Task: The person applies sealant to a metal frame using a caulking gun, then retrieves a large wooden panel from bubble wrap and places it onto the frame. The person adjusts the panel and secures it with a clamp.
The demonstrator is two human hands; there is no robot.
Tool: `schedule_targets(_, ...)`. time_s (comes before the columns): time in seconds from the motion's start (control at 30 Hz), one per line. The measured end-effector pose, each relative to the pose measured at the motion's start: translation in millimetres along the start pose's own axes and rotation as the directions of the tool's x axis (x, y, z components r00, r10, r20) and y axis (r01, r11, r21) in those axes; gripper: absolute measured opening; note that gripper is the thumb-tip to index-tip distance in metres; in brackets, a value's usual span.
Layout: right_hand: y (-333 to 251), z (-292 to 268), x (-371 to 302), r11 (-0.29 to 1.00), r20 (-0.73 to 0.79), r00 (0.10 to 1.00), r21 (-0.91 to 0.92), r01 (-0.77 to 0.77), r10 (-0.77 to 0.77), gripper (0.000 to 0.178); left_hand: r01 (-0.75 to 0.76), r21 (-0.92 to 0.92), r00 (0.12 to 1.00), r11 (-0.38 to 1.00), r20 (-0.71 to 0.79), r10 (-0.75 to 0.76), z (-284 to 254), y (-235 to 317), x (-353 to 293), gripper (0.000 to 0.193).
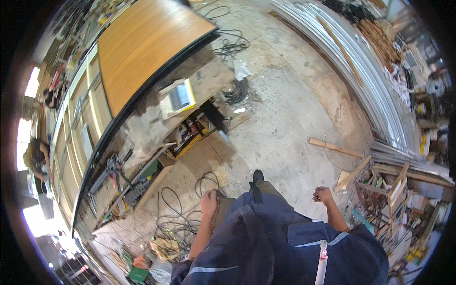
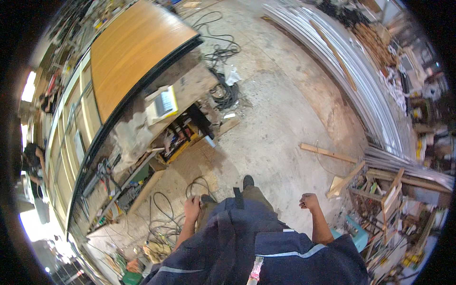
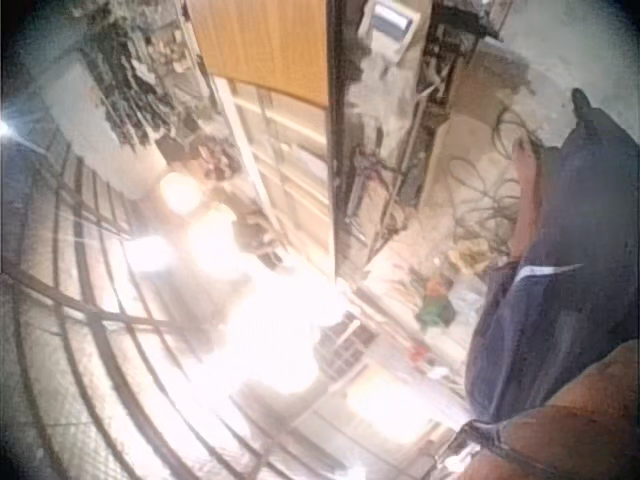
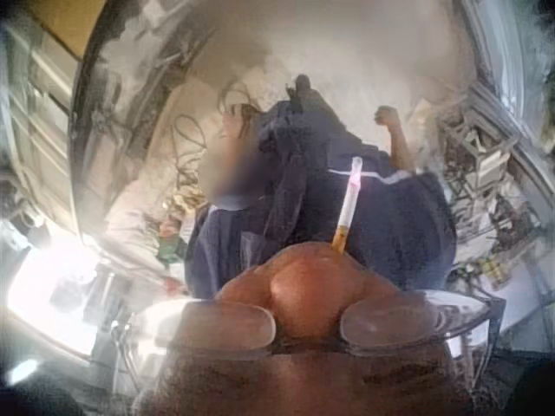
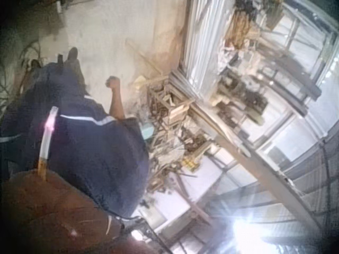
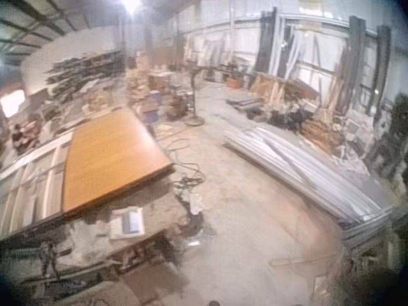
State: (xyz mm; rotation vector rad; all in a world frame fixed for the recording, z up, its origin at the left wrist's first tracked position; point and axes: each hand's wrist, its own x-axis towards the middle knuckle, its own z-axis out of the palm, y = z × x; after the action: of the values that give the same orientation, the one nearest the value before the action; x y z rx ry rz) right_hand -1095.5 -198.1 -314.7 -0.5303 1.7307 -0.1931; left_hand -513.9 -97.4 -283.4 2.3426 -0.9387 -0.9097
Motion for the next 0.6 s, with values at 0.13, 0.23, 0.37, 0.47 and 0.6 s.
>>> schedule_targets(0.13,18,7,-18,0.962,-0.094,0.995,0.275,0.002,0.025,0.009,-0.184,0.064,0.972,0.981,0.162,0.171,28,110,71,0.04)
schedule_targets(0.23,39,27,-11,0.96,-0.049,0.998,0.277,0.05,-0.038,0.009,-0.135,0.071,0.947,0.988,0.301,0.108,44,191,107,0.038)
schedule_targets(0.37,17,57,-13,0.861,0.032,0.999,0.506,-0.053,0.043,0.036,-0.139,-0.032,0.905,0.99,0.403,0.14,85,226,153,0.038)
schedule_targets(0.47,-12,63,-6,0.877,-0.016,0.99,0.466,-0.116,0.139,0.04,-0.085,0.06,0.834,0.995,0.55,0.038,125,269,195,0.038)
schedule_targets(0.6,-67,23,-2,0.877,-0.105,0.975,0.464,-0.128,0.198,0.038,-0.271,0.059,0.739,0.961,0.652,0.169,184,288,268,0.032)
